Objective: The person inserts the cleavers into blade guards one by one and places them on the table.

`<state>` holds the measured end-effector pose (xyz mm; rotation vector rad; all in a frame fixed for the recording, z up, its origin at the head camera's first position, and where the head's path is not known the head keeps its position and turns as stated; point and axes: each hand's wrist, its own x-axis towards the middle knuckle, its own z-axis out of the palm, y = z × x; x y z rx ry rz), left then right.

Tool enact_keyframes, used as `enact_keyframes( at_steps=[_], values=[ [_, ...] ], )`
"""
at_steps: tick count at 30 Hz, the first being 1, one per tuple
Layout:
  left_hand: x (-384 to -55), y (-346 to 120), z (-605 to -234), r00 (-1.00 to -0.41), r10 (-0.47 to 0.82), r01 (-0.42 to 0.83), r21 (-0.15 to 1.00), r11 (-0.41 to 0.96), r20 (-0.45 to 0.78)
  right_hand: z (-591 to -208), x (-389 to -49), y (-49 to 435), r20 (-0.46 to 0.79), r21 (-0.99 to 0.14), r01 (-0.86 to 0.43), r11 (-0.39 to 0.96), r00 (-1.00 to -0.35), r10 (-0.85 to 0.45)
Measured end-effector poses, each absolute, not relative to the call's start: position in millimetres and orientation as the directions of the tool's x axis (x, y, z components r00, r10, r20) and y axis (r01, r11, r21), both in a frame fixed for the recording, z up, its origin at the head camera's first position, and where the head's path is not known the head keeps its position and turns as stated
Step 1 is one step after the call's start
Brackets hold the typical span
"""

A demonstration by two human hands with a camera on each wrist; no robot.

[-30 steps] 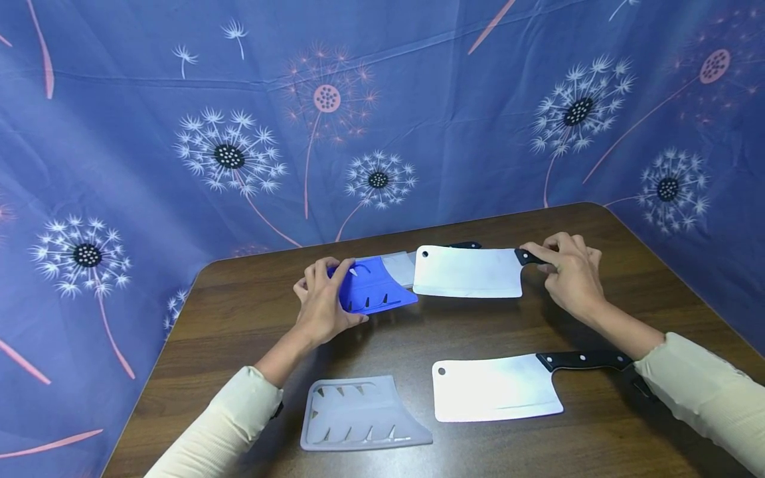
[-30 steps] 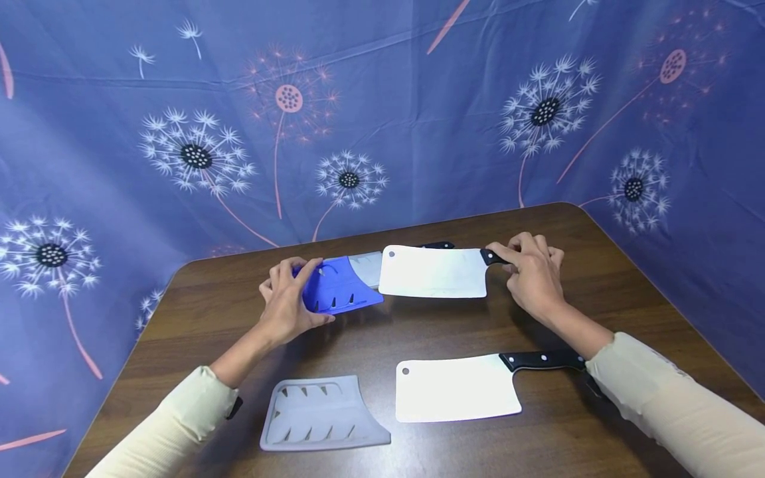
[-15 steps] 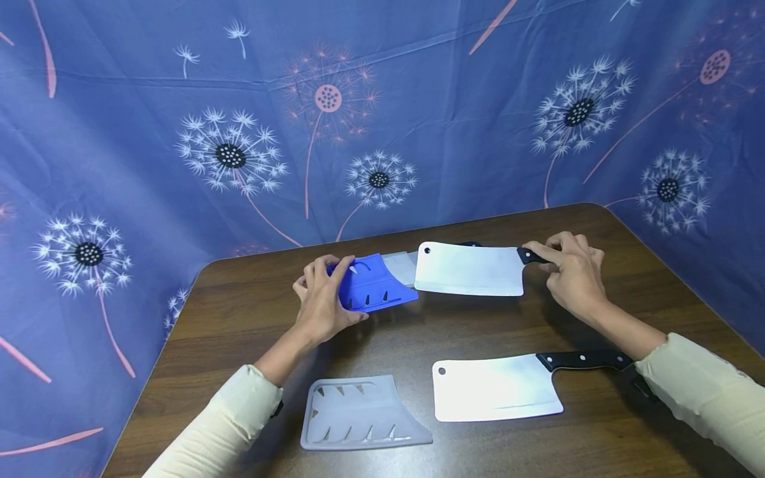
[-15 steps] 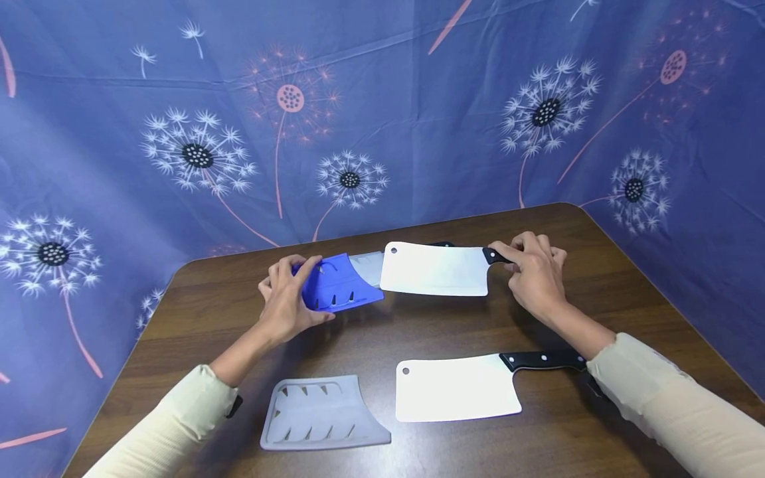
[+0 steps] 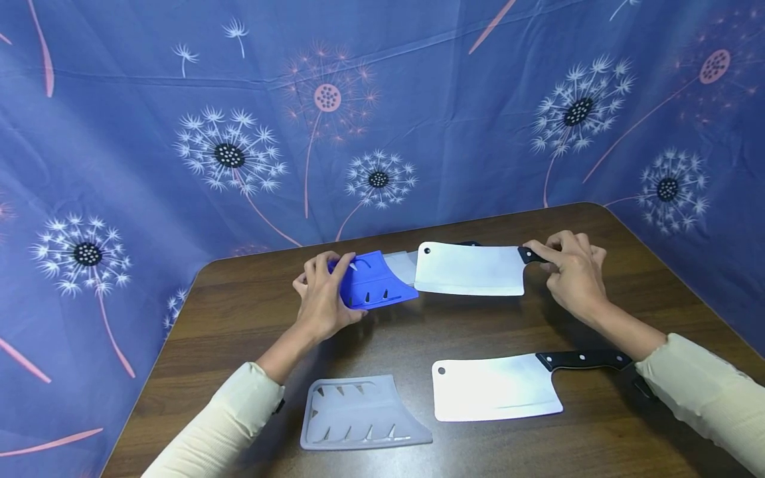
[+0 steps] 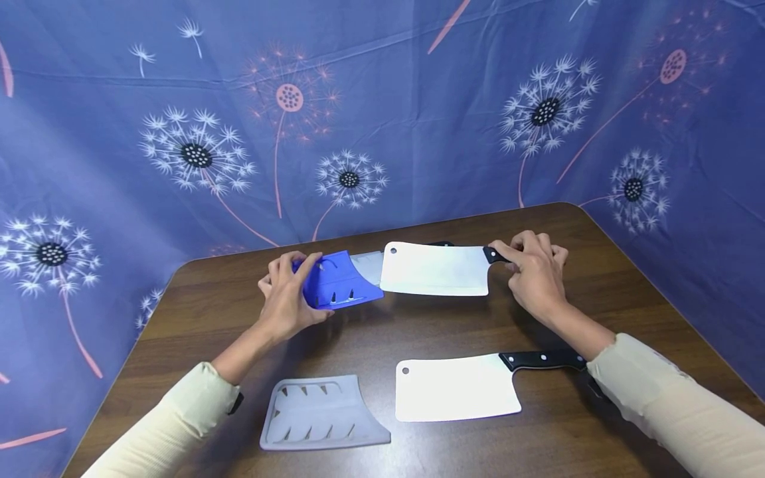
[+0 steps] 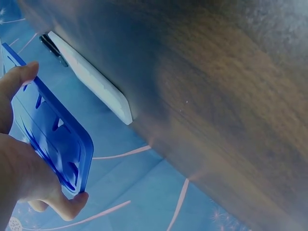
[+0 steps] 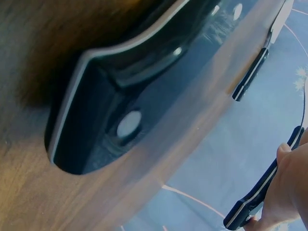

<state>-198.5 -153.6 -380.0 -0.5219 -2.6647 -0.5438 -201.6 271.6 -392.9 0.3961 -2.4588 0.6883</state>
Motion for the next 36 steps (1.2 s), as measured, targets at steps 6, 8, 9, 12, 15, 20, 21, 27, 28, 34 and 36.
enact_keyframes(
  at_steps=[6, 8, 9, 12, 15, 20, 21, 27, 28, 34, 36],
  values=[
    [-200, -153, -378, -0.839, 0.306, 0.443, 0.237, 0.865, 0.45, -391, -200, 271, 0.619, -0.338, -0.44, 0.832, -0.77, -0.156],
    [-200, -152, -378, -0.835, 0.31, 0.446, 0.229, 0.865, 0.454, -391, -200, 272, 0.631, -0.328, -0.45, 0.831, -0.759, -0.162],
    [-200, -152, -378, -0.833, 0.312, 0.449, 0.228, 0.864, 0.456, -391, -199, 271, 0.635, -0.325, -0.453, 0.83, -0.755, -0.163],
    [-200, -152, -377, -0.827, 0.317, 0.457, 0.225, 0.861, 0.465, -391, -199, 272, 0.644, -0.314, -0.461, 0.83, -0.746, -0.171],
    [-200, -151, -376, -0.822, 0.317, 0.46, 0.223, 0.86, 0.474, -391, -199, 271, 0.648, -0.308, -0.465, 0.83, -0.741, -0.175],
    [-199, -148, -376, -0.82, 0.325, 0.461, 0.207, 0.863, 0.472, -393, -200, 267, 0.645, -0.287, -0.467, 0.836, -0.74, -0.192],
    [-199, -147, -376, -0.819, 0.327, 0.462, 0.204, 0.863, 0.471, -393, -200, 265, 0.645, -0.281, -0.469, 0.838, -0.739, -0.197],
    [-200, -142, -377, -0.806, 0.343, 0.473, 0.176, 0.863, 0.483, -391, -202, 252, 0.65, -0.249, -0.483, 0.839, -0.726, -0.225],
    [-200, -141, -377, -0.802, 0.348, 0.477, 0.17, 0.862, 0.485, -391, -203, 250, 0.652, -0.244, -0.487, 0.839, -0.723, -0.23],
    [-200, -140, -375, -0.793, 0.366, 0.488, 0.149, 0.86, 0.487, -394, -206, 242, 0.664, -0.219, -0.513, 0.83, -0.702, -0.259],
    [-200, -140, -375, -0.789, 0.367, 0.49, 0.143, 0.86, 0.493, -395, -207, 241, 0.662, -0.213, -0.513, 0.832, -0.702, -0.263]
  ],
)
